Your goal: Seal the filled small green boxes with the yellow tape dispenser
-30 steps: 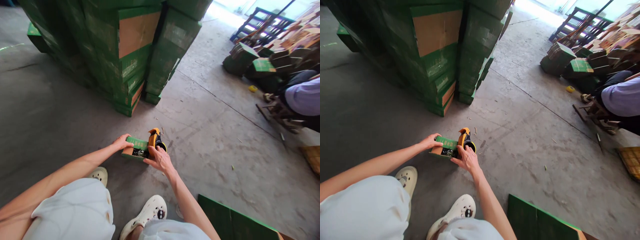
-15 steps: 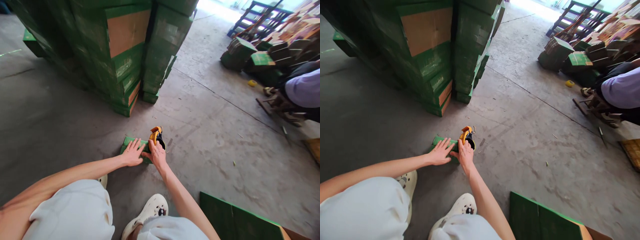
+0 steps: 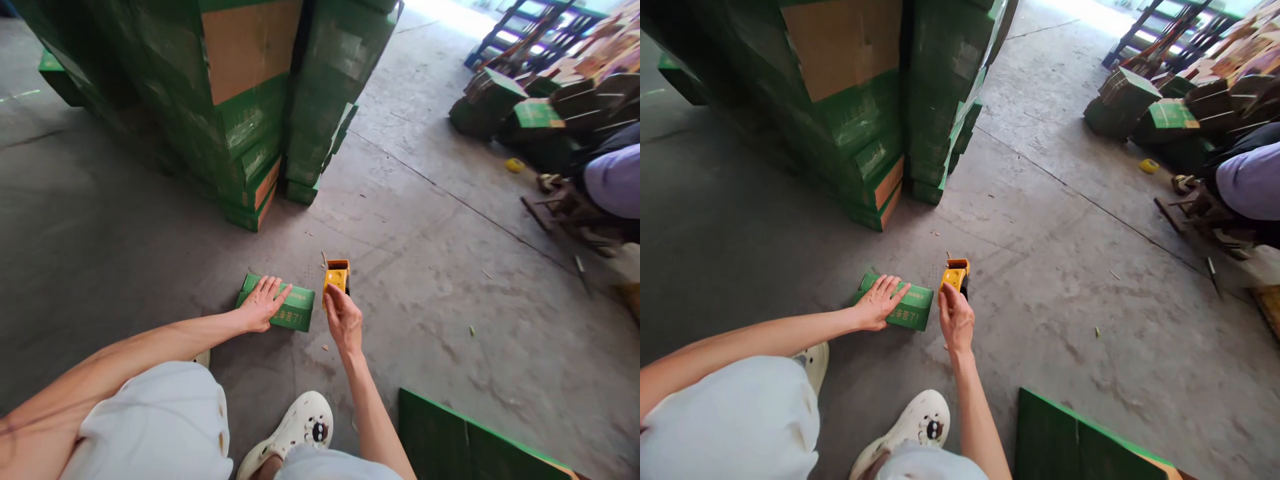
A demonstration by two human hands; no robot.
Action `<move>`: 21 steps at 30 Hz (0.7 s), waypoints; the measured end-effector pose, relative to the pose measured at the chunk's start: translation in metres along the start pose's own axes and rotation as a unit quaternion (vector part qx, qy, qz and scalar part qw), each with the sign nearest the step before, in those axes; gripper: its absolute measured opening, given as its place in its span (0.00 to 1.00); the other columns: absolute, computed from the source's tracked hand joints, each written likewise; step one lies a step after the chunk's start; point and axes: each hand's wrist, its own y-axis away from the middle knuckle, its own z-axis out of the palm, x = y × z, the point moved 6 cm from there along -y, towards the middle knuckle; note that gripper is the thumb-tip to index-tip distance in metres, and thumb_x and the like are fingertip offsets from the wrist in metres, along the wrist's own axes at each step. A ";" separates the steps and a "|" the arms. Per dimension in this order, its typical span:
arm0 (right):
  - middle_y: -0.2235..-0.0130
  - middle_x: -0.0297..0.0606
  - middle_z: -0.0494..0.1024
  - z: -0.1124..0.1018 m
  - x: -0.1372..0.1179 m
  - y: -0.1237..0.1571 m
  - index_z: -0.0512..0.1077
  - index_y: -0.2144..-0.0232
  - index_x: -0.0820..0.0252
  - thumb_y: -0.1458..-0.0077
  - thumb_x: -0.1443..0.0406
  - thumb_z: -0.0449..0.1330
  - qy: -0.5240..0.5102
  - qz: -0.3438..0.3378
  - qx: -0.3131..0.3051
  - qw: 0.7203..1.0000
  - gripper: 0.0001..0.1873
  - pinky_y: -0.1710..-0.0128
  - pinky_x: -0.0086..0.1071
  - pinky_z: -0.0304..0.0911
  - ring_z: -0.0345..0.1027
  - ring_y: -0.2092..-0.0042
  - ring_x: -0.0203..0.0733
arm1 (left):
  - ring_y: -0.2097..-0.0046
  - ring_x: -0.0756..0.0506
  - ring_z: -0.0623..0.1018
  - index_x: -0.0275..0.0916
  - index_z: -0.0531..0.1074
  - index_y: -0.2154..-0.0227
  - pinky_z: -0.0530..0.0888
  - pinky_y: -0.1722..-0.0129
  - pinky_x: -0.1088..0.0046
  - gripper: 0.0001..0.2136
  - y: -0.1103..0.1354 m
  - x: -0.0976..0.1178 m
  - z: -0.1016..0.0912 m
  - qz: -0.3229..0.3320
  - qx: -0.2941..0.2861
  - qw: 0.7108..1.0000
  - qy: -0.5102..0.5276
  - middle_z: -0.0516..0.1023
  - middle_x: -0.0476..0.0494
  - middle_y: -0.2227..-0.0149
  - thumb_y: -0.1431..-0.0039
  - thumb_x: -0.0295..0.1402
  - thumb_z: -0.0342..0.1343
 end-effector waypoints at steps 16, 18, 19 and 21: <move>0.53 0.49 0.75 0.068 -0.033 0.065 0.67 0.34 0.52 0.32 0.58 0.59 0.241 -0.190 -0.108 0.945 0.27 0.58 0.39 0.68 0.70 0.56 0.52 | 0.23 0.31 0.38 0.29 0.35 0.25 0.37 0.26 0.49 0.54 0.042 0.002 0.012 0.061 0.015 0.997 -0.045 0.40 0.25 0.23 0.42 0.42 0.64; 0.51 0.49 0.75 0.068 -0.032 0.065 0.69 0.35 0.50 0.32 0.58 0.60 0.251 -0.183 -0.104 0.945 0.25 0.58 0.39 0.68 0.70 0.56 0.52 | 0.23 0.35 0.37 0.32 0.36 0.24 0.38 0.25 0.51 0.47 0.057 0.001 0.012 0.086 0.026 0.994 -0.055 0.39 0.29 0.23 0.37 0.36 0.59; 0.50 0.50 0.75 0.068 -0.032 0.065 0.70 0.35 0.50 0.32 0.58 0.61 0.252 -0.179 -0.101 0.946 0.25 0.57 0.40 0.68 0.70 0.56 0.52 | 0.23 0.36 0.36 0.32 0.36 0.24 0.38 0.25 0.52 0.45 0.065 0.000 0.013 0.093 0.031 0.994 -0.055 0.38 0.31 0.23 0.36 0.34 0.57; 0.49 0.50 0.75 0.070 -0.032 0.065 0.70 0.35 0.50 0.32 0.58 0.60 0.249 -0.178 -0.095 0.947 0.25 0.56 0.40 0.68 0.70 0.55 0.52 | 0.23 0.35 0.36 0.31 0.37 0.24 0.39 0.25 0.52 0.43 0.076 -0.002 0.014 0.088 0.039 0.994 -0.050 0.38 0.31 0.23 0.35 0.33 0.55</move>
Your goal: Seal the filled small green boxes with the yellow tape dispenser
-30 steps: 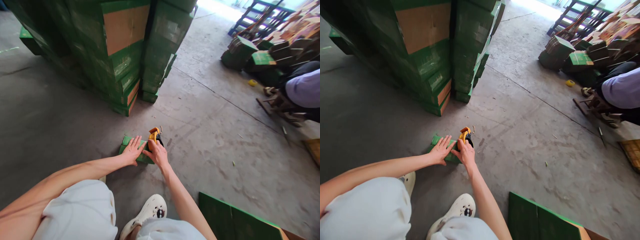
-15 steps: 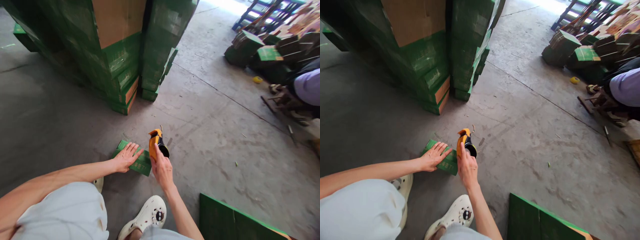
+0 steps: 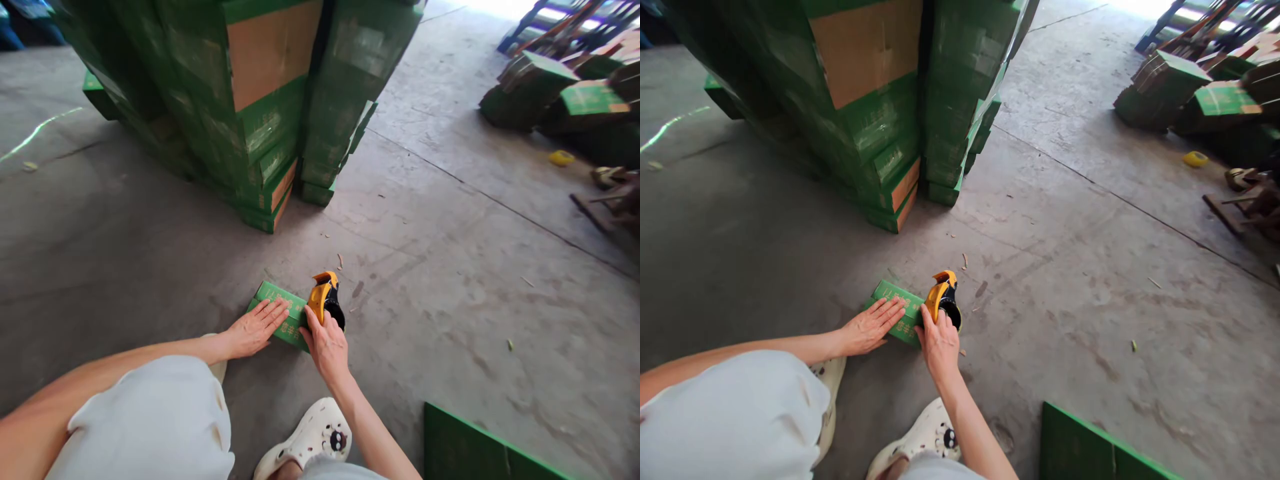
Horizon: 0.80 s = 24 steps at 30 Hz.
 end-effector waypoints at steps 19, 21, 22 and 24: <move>0.57 0.45 0.84 -0.027 -0.008 0.023 0.59 0.34 0.65 0.26 0.63 0.48 -0.077 -0.108 0.042 0.990 0.23 0.48 0.41 0.67 0.79 0.58 0.46 | 0.24 0.38 0.50 0.29 0.48 0.26 0.50 0.24 0.58 0.37 -0.001 -0.010 0.021 0.038 0.145 0.989 -0.012 0.53 0.30 0.26 0.30 0.39 0.56; 0.61 0.47 0.84 -0.022 -0.010 0.016 0.68 0.46 0.64 0.28 0.52 0.53 -0.041 -0.069 0.007 0.997 0.21 0.52 0.40 0.66 0.79 0.59 0.49 | 0.23 0.39 0.48 0.29 0.47 0.25 0.50 0.24 0.58 0.38 0.000 -0.011 0.020 0.037 0.156 0.987 -0.005 0.50 0.31 0.25 0.30 0.38 0.57; 0.64 0.46 0.83 -0.019 -0.011 0.010 0.70 0.52 0.63 0.30 0.47 0.55 -0.017 -0.046 -0.020 0.999 0.23 0.55 0.40 0.66 0.79 0.61 0.51 | 0.23 0.38 0.47 0.29 0.46 0.25 0.50 0.24 0.58 0.38 0.000 -0.011 0.020 0.038 0.160 0.986 -0.003 0.49 0.31 0.25 0.31 0.38 0.57; 0.71 0.44 0.81 -0.014 -0.014 -0.002 0.71 0.61 0.60 0.33 0.43 0.57 0.028 0.006 -0.074 0.997 0.26 0.61 0.38 0.63 0.79 0.65 0.51 | 0.23 0.38 0.47 0.29 0.47 0.25 0.51 0.24 0.58 0.39 -0.001 -0.011 0.019 0.042 0.162 0.986 0.000 0.50 0.30 0.25 0.31 0.37 0.58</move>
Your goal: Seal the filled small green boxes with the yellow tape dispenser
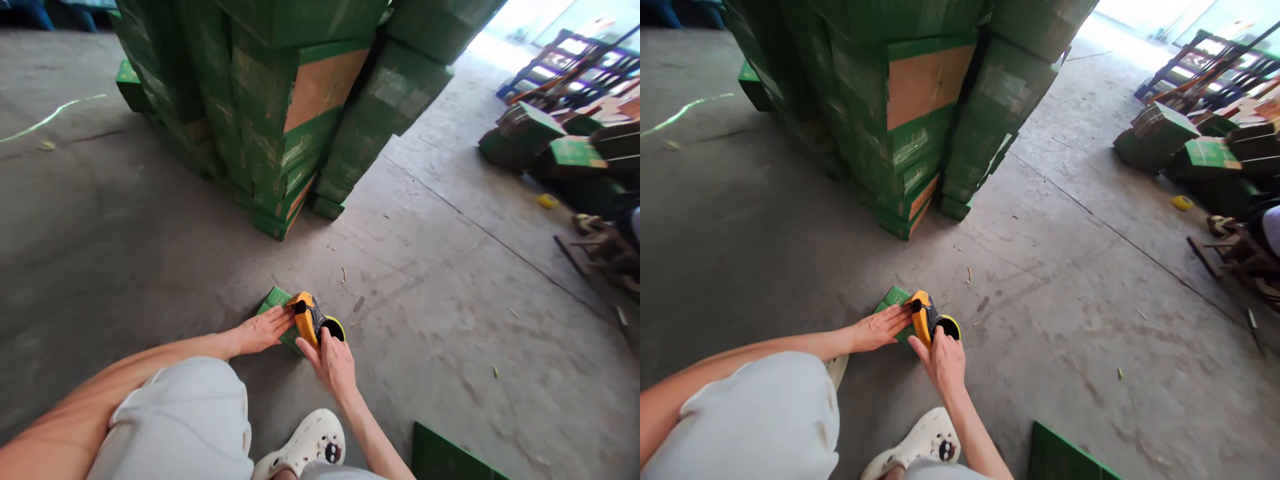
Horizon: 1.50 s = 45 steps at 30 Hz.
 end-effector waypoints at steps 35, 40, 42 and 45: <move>0.77 0.31 0.63 -0.024 0.005 -0.038 0.66 0.76 0.60 0.46 0.43 0.60 -0.531 0.125 -0.094 0.833 0.27 0.76 0.27 0.51 0.53 0.74 0.34 | 0.29 0.36 0.66 0.32 0.63 0.33 0.58 0.26 0.56 0.29 0.001 -0.007 -0.002 -0.017 -0.020 0.996 0.082 0.70 0.30 0.33 0.34 0.35 0.60; 0.78 0.31 0.62 -0.014 0.009 -0.038 0.66 0.78 0.60 0.47 0.42 0.58 -0.505 0.133 -0.100 0.847 0.27 0.77 0.27 0.49 0.51 0.74 0.33 | 0.30 0.35 0.67 0.33 0.65 0.35 0.58 0.27 0.56 0.28 -0.005 -0.007 -0.020 -0.036 -0.038 0.988 0.147 0.70 0.30 0.34 0.36 0.34 0.60; 0.77 0.31 0.62 -0.010 0.012 -0.036 0.67 0.77 0.60 0.47 0.42 0.58 -0.503 0.129 -0.103 0.848 0.27 0.77 0.27 0.48 0.51 0.74 0.33 | 0.31 0.36 0.68 0.35 0.70 0.39 0.63 0.29 0.57 0.23 -0.009 -0.011 -0.032 -0.072 -0.024 0.974 0.214 0.72 0.32 0.35 0.36 0.30 0.57; 0.76 0.32 0.62 -0.006 0.015 -0.035 0.68 0.75 0.61 0.46 0.41 0.57 -0.512 0.121 -0.115 0.843 0.28 0.77 0.27 0.49 0.52 0.74 0.34 | 0.39 0.39 0.77 0.39 0.79 0.50 0.72 0.36 0.58 0.17 -0.012 -0.035 -0.043 -0.236 0.023 0.891 0.388 0.79 0.37 0.43 0.36 0.28 0.50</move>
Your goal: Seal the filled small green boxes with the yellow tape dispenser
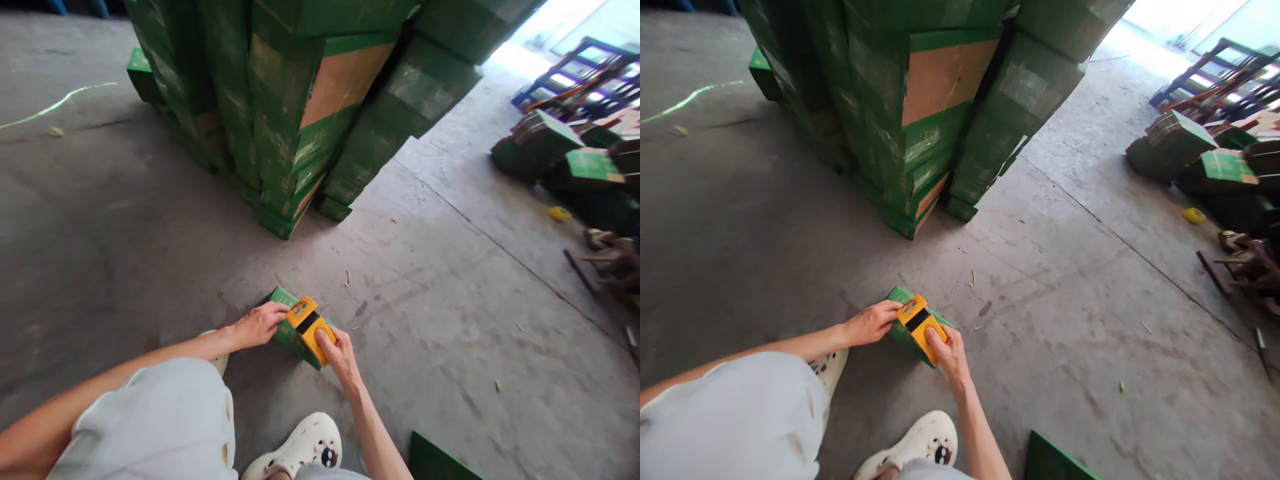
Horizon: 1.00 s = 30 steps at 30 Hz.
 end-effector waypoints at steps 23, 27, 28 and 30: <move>0.78 0.30 0.63 0.004 -0.026 -0.009 0.69 0.77 0.61 0.45 0.41 0.61 0.115 0.029 -0.100 0.988 0.29 0.77 0.26 0.48 0.55 0.74 0.34 | 0.72 0.50 0.76 0.36 0.80 0.73 0.74 0.67 0.72 0.19 -0.016 -0.030 -0.046 -0.285 0.123 0.875 0.371 0.79 0.49 0.75 0.61 0.46 0.74; 0.78 0.30 0.62 -0.006 -0.023 -0.004 0.65 0.78 0.59 0.45 0.39 0.59 0.139 0.055 -0.098 0.984 0.30 0.77 0.27 0.47 0.54 0.75 0.34 | 0.75 0.51 0.74 0.36 0.80 0.74 0.72 0.70 0.74 0.18 -0.005 -0.052 -0.077 -0.290 0.203 0.871 0.340 0.77 0.50 0.77 0.63 0.45 0.74; 0.78 0.30 0.61 -0.007 -0.023 -0.003 0.65 0.78 0.59 0.45 0.39 0.59 0.142 0.058 -0.101 0.983 0.30 0.77 0.27 0.47 0.54 0.75 0.34 | 0.75 0.51 0.74 0.36 0.80 0.74 0.72 0.70 0.74 0.18 -0.003 -0.057 -0.082 -0.291 0.215 0.869 0.338 0.78 0.50 0.76 0.64 0.45 0.74; 0.78 0.29 0.61 -0.006 -0.026 -0.003 0.64 0.78 0.58 0.45 0.39 0.59 0.152 0.059 -0.109 0.981 0.31 0.77 0.27 0.46 0.54 0.75 0.34 | 0.75 0.51 0.74 0.36 0.80 0.74 0.72 0.69 0.74 0.19 0.001 -0.063 -0.088 -0.294 0.226 0.865 0.338 0.78 0.49 0.76 0.64 0.45 0.74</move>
